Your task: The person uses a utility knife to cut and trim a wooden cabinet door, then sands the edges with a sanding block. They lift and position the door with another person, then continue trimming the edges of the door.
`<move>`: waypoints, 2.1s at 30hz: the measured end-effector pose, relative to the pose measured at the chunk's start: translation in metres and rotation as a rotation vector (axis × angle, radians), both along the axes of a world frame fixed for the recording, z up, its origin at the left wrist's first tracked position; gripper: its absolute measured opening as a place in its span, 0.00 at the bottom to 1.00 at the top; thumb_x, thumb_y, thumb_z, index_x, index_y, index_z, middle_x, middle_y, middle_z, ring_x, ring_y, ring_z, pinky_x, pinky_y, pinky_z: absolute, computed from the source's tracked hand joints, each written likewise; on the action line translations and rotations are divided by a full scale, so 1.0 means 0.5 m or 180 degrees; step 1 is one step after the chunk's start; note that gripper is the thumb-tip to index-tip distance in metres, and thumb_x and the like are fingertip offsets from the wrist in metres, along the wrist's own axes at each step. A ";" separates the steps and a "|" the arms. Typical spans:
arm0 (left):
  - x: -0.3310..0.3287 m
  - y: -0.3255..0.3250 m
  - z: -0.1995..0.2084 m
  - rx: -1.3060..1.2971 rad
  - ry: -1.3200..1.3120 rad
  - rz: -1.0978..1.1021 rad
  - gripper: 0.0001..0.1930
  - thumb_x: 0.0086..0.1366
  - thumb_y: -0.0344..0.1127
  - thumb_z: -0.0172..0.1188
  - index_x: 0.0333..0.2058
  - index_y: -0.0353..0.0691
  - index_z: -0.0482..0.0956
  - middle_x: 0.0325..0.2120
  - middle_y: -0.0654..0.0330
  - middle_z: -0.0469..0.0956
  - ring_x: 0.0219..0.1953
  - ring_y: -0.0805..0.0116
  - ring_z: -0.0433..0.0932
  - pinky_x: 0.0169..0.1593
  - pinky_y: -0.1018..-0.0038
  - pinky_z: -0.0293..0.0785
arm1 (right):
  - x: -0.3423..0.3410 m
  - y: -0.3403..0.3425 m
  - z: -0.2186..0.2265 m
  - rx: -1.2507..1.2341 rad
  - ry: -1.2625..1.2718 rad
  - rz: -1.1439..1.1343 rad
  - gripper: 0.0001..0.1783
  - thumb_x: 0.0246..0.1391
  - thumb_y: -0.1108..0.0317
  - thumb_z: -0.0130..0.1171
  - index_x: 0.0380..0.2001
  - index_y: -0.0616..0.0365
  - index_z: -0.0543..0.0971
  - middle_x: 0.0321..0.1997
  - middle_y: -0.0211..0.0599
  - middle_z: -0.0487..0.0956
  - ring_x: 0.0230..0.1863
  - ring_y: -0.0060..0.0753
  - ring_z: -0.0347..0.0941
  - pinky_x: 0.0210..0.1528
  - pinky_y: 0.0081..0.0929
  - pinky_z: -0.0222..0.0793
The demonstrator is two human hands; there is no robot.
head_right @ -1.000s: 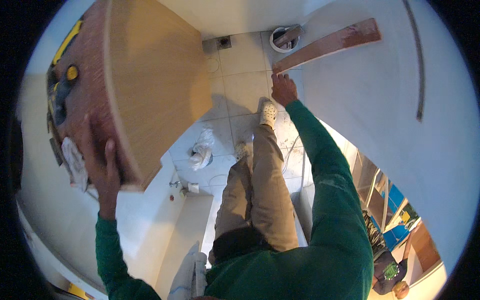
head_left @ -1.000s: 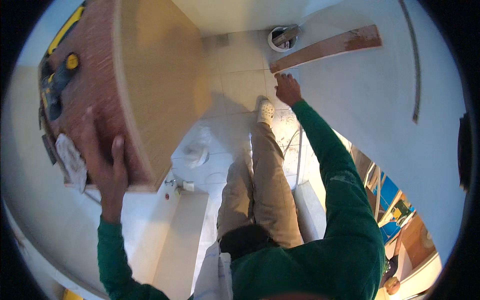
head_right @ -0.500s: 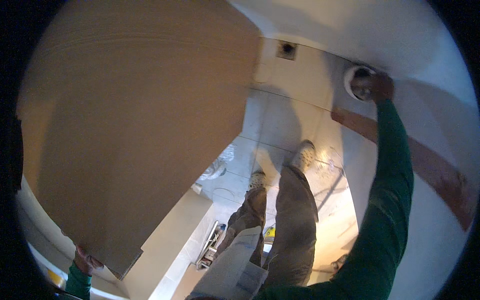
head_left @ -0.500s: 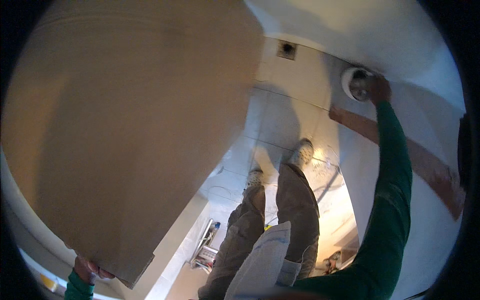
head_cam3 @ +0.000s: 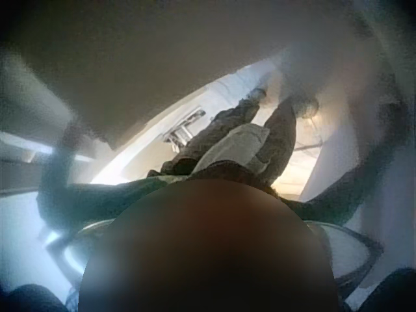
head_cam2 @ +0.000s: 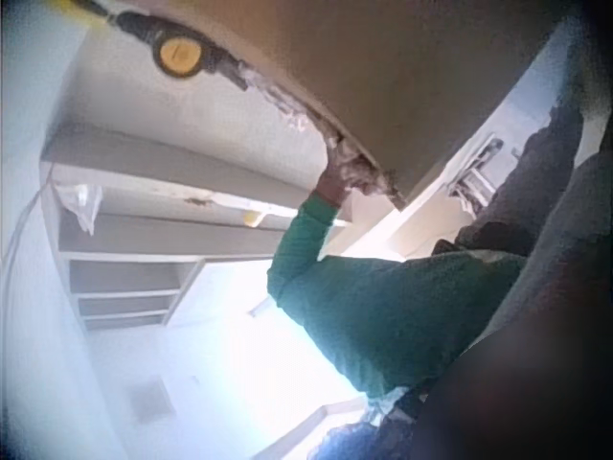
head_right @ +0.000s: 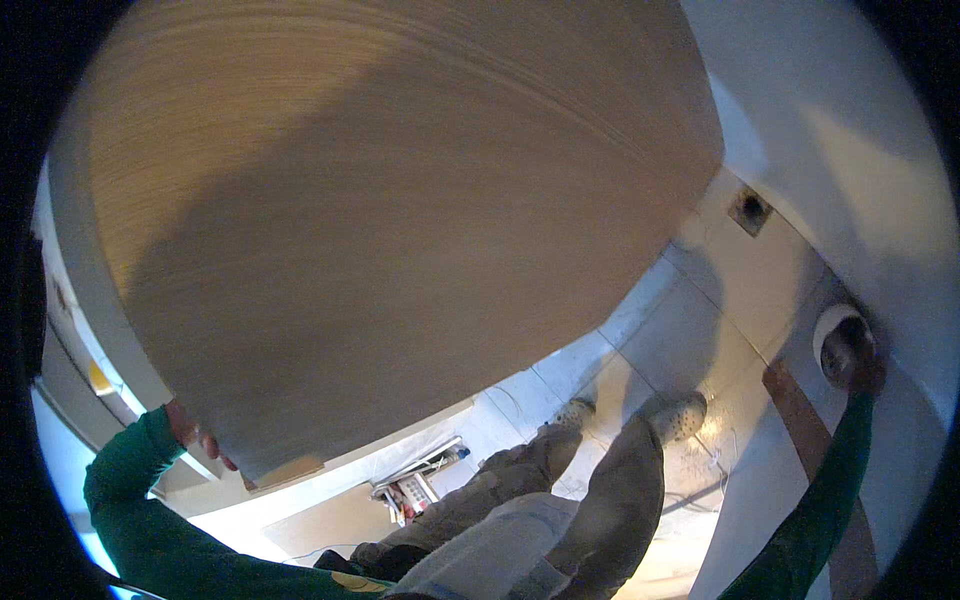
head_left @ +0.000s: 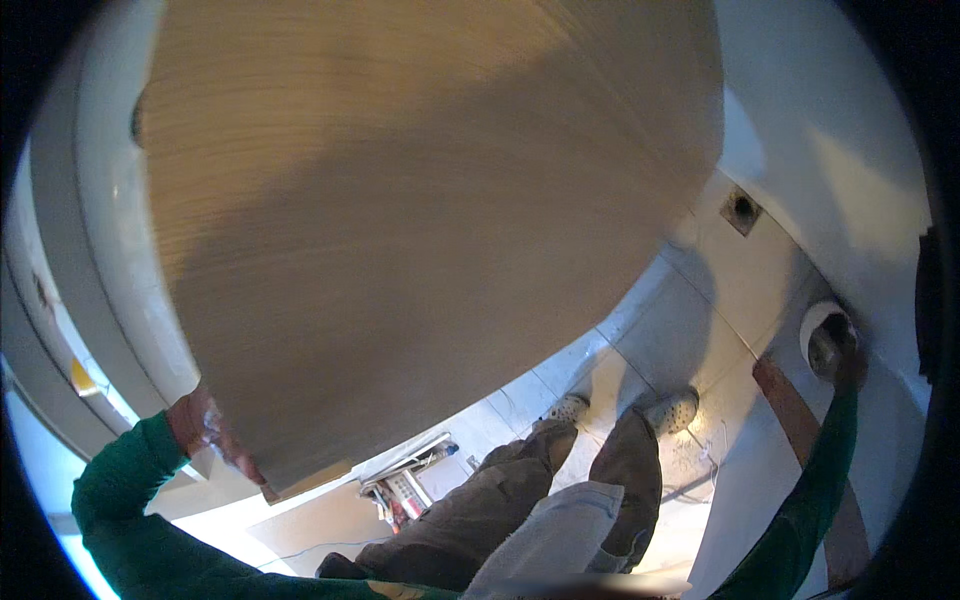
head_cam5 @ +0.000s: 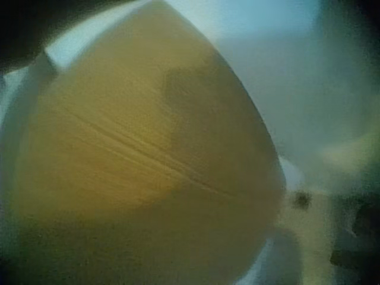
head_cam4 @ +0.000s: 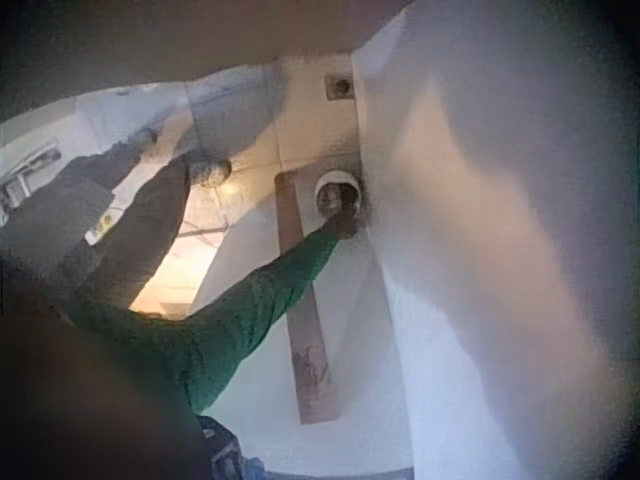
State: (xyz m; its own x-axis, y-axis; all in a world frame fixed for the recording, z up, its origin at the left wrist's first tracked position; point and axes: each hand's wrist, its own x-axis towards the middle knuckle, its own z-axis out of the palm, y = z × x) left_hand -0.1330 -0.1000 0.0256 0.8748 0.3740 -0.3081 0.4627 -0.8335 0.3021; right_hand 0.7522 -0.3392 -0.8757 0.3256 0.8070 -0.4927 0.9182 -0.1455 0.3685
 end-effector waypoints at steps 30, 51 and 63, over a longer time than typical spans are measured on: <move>0.027 0.051 -0.044 0.0138 0.0049 0.0021 0.36 0.70 0.77 0.61 0.73 0.80 0.78 0.86 0.60 0.56 0.89 0.42 0.44 0.84 0.25 0.24 | -0.273 0.187 0.386 -0.0432 0.0867 -0.0690 0.35 0.59 0.54 0.74 0.69 0.08 0.80 0.79 0.46 0.76 0.65 0.58 0.85 0.65 0.57 0.83; 0.069 0.101 -0.084 -0.0435 -0.2042 0.0684 0.29 0.83 0.40 0.55 0.78 0.43 0.72 0.80 0.50 0.68 0.81 0.44 0.65 0.85 0.47 0.53 | -1.384 0.096 1.700 0.3930 0.3448 -0.3262 0.44 0.72 0.46 0.71 0.79 0.53 0.63 0.58 0.51 0.83 0.53 0.40 0.82 0.55 0.40 0.80; 0.124 0.222 -0.186 0.0105 -0.3150 0.0483 0.26 0.87 0.37 0.49 0.74 0.29 0.72 0.76 0.36 0.70 0.80 0.35 0.65 0.83 0.49 0.59 | -1.520 0.085 1.739 0.3420 0.3029 -0.1936 0.47 0.77 0.45 0.62 0.87 0.50 0.58 0.72 0.57 0.80 0.64 0.57 0.85 0.65 0.49 0.80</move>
State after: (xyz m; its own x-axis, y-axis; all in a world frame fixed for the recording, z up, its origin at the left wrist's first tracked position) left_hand -0.0712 0.0113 -0.0675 0.6741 0.4981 0.5454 0.1177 -0.8014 0.5864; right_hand -0.0078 -0.2969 -0.0061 0.6373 0.7706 0.0009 0.4517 -0.3726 -0.8106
